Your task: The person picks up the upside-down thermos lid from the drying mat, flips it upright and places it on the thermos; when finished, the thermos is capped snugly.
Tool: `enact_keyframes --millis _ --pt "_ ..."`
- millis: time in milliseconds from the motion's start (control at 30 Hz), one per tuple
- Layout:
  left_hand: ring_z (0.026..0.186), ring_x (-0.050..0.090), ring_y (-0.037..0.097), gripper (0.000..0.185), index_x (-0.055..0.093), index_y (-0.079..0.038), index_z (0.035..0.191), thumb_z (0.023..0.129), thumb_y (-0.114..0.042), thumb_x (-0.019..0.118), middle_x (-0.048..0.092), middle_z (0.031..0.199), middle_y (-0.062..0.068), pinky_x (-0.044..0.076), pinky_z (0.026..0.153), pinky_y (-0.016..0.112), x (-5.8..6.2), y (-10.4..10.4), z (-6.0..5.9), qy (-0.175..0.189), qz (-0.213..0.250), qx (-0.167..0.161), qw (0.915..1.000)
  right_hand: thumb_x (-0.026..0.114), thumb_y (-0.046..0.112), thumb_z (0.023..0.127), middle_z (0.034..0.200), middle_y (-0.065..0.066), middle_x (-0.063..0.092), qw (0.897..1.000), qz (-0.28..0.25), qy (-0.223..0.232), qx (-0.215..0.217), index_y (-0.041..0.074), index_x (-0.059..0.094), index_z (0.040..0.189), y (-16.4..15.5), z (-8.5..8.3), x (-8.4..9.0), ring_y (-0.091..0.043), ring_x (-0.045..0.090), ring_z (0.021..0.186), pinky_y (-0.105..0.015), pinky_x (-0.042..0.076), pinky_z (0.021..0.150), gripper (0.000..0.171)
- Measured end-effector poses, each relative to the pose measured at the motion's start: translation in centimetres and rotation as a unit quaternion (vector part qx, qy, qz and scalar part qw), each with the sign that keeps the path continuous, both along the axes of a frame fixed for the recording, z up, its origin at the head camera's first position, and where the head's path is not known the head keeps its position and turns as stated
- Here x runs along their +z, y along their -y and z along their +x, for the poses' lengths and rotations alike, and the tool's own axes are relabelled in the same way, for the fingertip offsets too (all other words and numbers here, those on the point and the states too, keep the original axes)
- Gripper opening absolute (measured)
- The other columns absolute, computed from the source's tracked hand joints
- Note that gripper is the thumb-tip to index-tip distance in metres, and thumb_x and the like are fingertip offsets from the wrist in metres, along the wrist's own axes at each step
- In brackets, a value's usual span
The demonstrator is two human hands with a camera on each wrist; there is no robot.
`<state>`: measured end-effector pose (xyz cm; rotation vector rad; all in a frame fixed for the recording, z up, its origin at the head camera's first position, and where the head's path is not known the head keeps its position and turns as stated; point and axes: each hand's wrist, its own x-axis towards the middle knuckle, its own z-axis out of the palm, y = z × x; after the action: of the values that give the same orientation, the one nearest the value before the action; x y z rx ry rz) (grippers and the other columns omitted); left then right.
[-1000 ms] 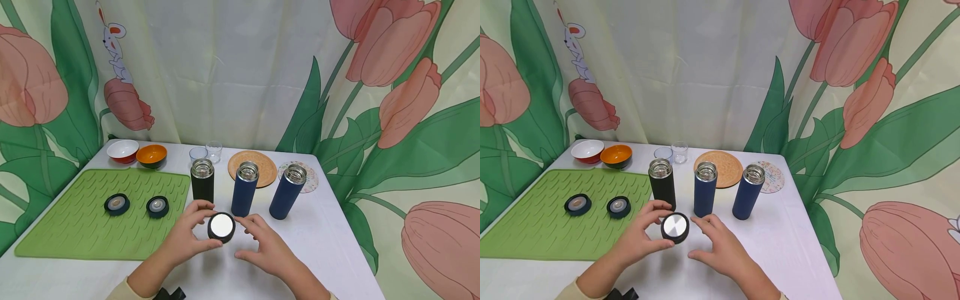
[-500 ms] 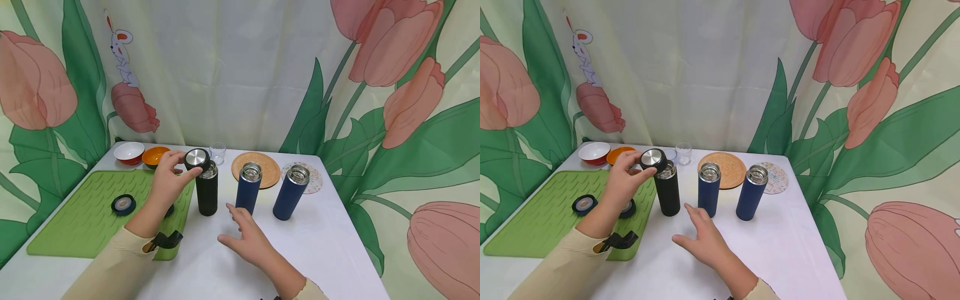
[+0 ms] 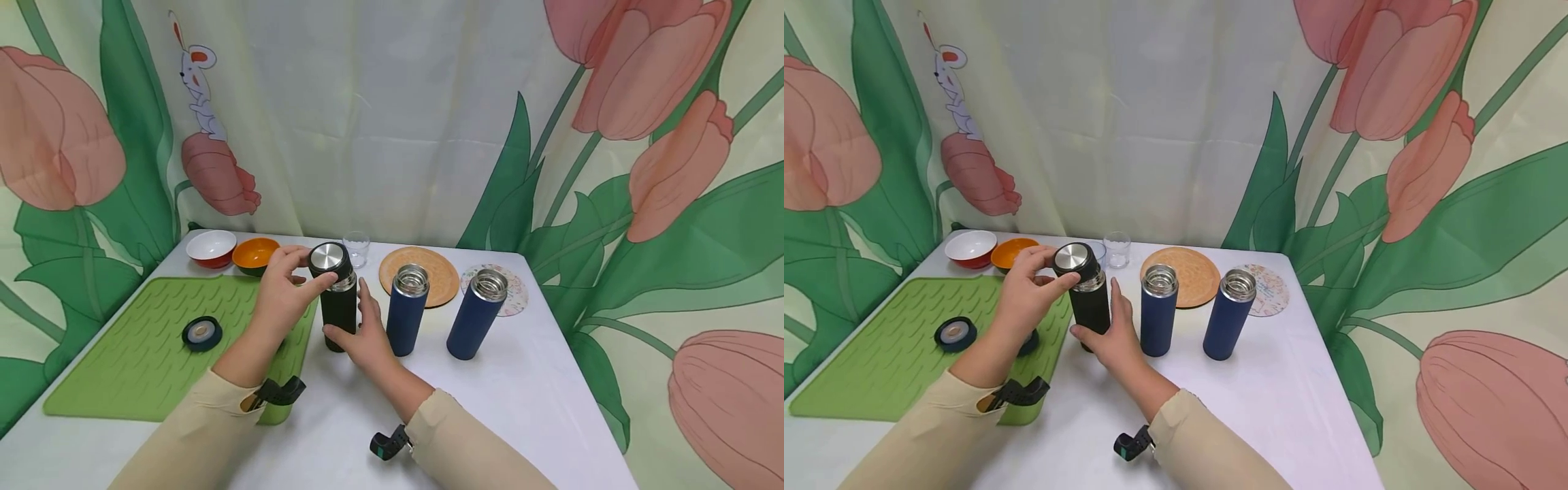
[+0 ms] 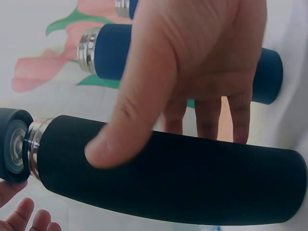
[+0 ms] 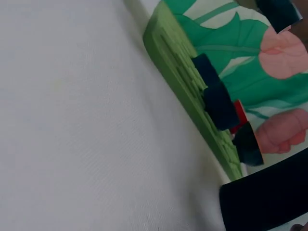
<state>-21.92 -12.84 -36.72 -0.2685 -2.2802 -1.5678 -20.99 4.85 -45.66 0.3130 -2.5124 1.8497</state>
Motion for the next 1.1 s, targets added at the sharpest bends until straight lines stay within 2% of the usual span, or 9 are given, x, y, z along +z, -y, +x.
enact_keyframes --millis 100,167,267,333,567,733,967,1100 --pt "0.118 0.055 0.022 0.045 0.073 -0.006 0.127 0.091 -0.028 0.086 0.053 0.135 0.012 0.047 0.095 0.041 0.1 0.0 0.0 0.001 0.000 0.003 1.0000 0.084 0.037 0.089 0.165 -0.008 0.038 1.000 -0.010 -0.019 -0.010 0.040 0.024 0.169 0.5 -0.6 -0.2 -0.026 0.040 0.153 -0.059 0.039 0.122 0.100" --pt "0.118 0.054 0.022 0.044 0.073 -0.005 0.126 0.090 -0.028 0.086 0.053 0.135 0.011 0.047 0.094 0.041 0.1 0.0 0.0 0.001 0.001 0.004 1.0000 0.085 0.036 0.089 0.160 -0.005 0.045 0.999 -0.015 -0.034 -0.018 0.040 0.038 0.163 0.6 -1.0 -0.2 -0.022 0.043 0.149 -0.058 0.039 0.121 0.087" --pt "0.118 0.055 0.023 0.046 0.073 -0.006 0.126 0.089 -0.030 0.087 0.053 0.136 0.012 0.047 0.094 0.042 0.1 -0.1 -0.1 0.000 -0.007 0.003 1.0000 0.085 0.033 0.090 0.153 -0.003 0.053 0.998 -0.024 -0.044 -0.031 0.035 0.056 0.152 0.6 -1.4 -0.1 -0.022 0.049 0.146 -0.059 0.042 0.118 0.069" --pt "0.120 0.056 0.025 0.048 0.073 -0.005 0.127 0.089 -0.031 0.087 0.054 0.136 0.013 0.047 0.095 0.043 0.0 -0.2 -0.4 -0.001 -0.016 0.002 0.9999 0.086 0.031 0.090 0.149 -0.003 0.055 0.998 -0.025 -0.045 -0.036 0.032 0.062 0.147 0.5 -1.6 -0.1 -0.022 0.053 0.144 -0.058 0.044 0.116 0.062" --pt "0.126 0.054 0.031 0.059 0.070 -0.001 0.132 0.087 -0.036 0.088 0.054 0.140 0.015 0.049 0.099 0.050 -0.3 -0.4 -1.2 0.013 -0.055 0.005 0.9984 0.088 0.032 0.088 0.148 -0.001 0.057 0.999 -0.020 -0.034 -0.034 0.035 0.066 0.141 0.4 -1.9 -0.5 -0.020 0.054 0.142 -0.056 0.048 0.114 0.057" --pt "0.126 0.055 0.032 0.057 0.071 -0.001 0.130 0.088 -0.037 0.087 0.053 0.141 0.015 0.051 0.099 0.049 -0.7 -0.4 -1.3 0.023 -0.068 -0.001 0.9974 0.088 0.036 0.087 0.146 0.000 0.061 0.999 0.002 -0.037 -0.037 0.035 0.068 0.139 0.3 -2.0 -0.5 -0.022 0.053 0.144 -0.055 0.046 0.117 0.056" --pt "0.125 0.057 0.030 0.052 0.069 -0.002 0.134 0.092 -0.029 0.084 0.054 0.142 0.016 0.051 0.096 0.044 -1.7 0.2 -1.8 0.028 -0.049 -0.038 0.9977 0.088 0.038 0.087 0.145 -0.001 0.063 0.999 0.015 -0.036 -0.034 0.033 0.067 0.141 0.1 -1.8 -0.3 -0.025 0.054 0.145 -0.058 0.043 0.119 0.058" --pt "0.124 0.055 0.027 0.044 0.070 -0.007 0.133 0.095 -0.026 0.081 0.054 0.145 0.013 0.050 0.096 0.042 -2.1 0.9 -2.8 0.028 -0.039 -0.090 0.9948 0.087 0.039 0.087 0.145 -0.001 0.063 0.998 0.019 -0.038 -0.037 0.033 0.067 0.141 0.1 -2.0 -0.2 -0.025 0.055 0.143 -0.058 0.043 0.119 0.058"
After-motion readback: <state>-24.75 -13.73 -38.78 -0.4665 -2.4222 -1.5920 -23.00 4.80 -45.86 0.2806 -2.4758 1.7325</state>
